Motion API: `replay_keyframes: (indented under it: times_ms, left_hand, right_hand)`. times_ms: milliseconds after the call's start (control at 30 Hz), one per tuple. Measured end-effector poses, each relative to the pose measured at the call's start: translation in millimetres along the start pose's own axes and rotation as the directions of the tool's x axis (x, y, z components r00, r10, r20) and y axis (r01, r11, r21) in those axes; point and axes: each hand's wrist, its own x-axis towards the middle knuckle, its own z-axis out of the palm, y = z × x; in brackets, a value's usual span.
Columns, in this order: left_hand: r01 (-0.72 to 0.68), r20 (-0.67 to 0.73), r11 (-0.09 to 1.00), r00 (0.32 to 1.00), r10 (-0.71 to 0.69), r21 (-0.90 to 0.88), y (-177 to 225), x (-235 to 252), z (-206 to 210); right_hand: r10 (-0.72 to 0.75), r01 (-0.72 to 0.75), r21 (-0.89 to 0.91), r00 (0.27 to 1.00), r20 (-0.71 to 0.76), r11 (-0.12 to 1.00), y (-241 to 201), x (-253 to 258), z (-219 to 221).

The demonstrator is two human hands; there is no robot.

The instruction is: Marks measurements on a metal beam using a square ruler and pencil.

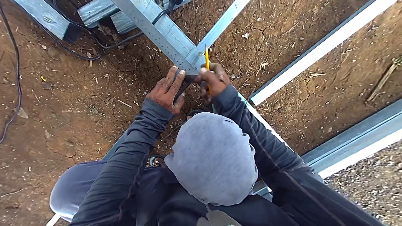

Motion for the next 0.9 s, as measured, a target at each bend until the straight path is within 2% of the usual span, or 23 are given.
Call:
replay_keyframes:
  times_ms: [67, 100, 167, 233, 267, 333, 500, 633, 767, 833, 900]
  left_hand:
    - [0.003, 0.021, 1.0, 1.0, -0.003, -0.003, 0, 0, -1]
    - [0.011, 0.028, 1.0, 1.0, -0.011, -0.004, 0, -1, -1]
    - [0.025, 0.035, 1.0, 0.999, -0.025, -0.007, 1, -1, -1]
    - [0.028, 0.049, 1.0, 0.998, -0.027, -0.013, 1, -1, -2]
    - [0.027, 0.054, 1.0, 0.998, -0.026, -0.009, 2, -1, -3]
    - [0.028, 0.075, 1.0, 0.997, -0.027, -0.004, 3, 1, -4]
    - [0.027, 0.092, 0.999, 0.996, -0.024, -0.024, 1, 1, -3]
    - [0.035, 0.089, 0.999, 0.996, -0.032, -0.027, 2, 1, -2]
    - [0.038, 0.078, 0.999, 0.996, -0.037, -0.015, 2, 0, -3]
    - [0.036, 0.083, 0.999, 0.996, -0.035, -0.012, 3, 1, -4]
    - [0.039, 0.089, 0.999, 0.995, -0.037, -0.022, 3, 2, -5]
  right_hand:
    - [-0.107, 0.095, -0.196, 0.993, -0.053, 0.976, 1, -10, -15]
    - [-0.193, 0.164, -0.348, 0.98, -0.05, 0.923, 0, -16, -22]
    - [-0.334, 0.256, -0.666, 0.943, 0.011, 0.701, -7, -30, -29]
    - [-0.381, 0.291, -0.831, 0.919, 0.105, 0.473, -21, -37, -26]
    - [-0.349, 0.271, -0.882, 0.928, 0.132, 0.385, -31, -38, -22]
    - [-0.191, 0.189, -0.941, 0.972, 0.139, 0.281, -55, -37, -10]
    - [0.027, 0.135, -0.984, 0.99, 0.139, 0.12, -89, -28, 15]
    - [0.129, 0.129, -0.991, 0.983, 0.13, 0.015, -101, -30, 27]
    - [0.315, 0.148, -0.984, 0.943, 0.111, -0.096, -117, -40, 22]
    - [0.264, 0.136, -0.987, 0.958, 0.109, -0.085, -110, -46, 11]
    - [0.089, 0.093, -0.995, 0.992, 0.089, -0.035, -99, -49, 3]
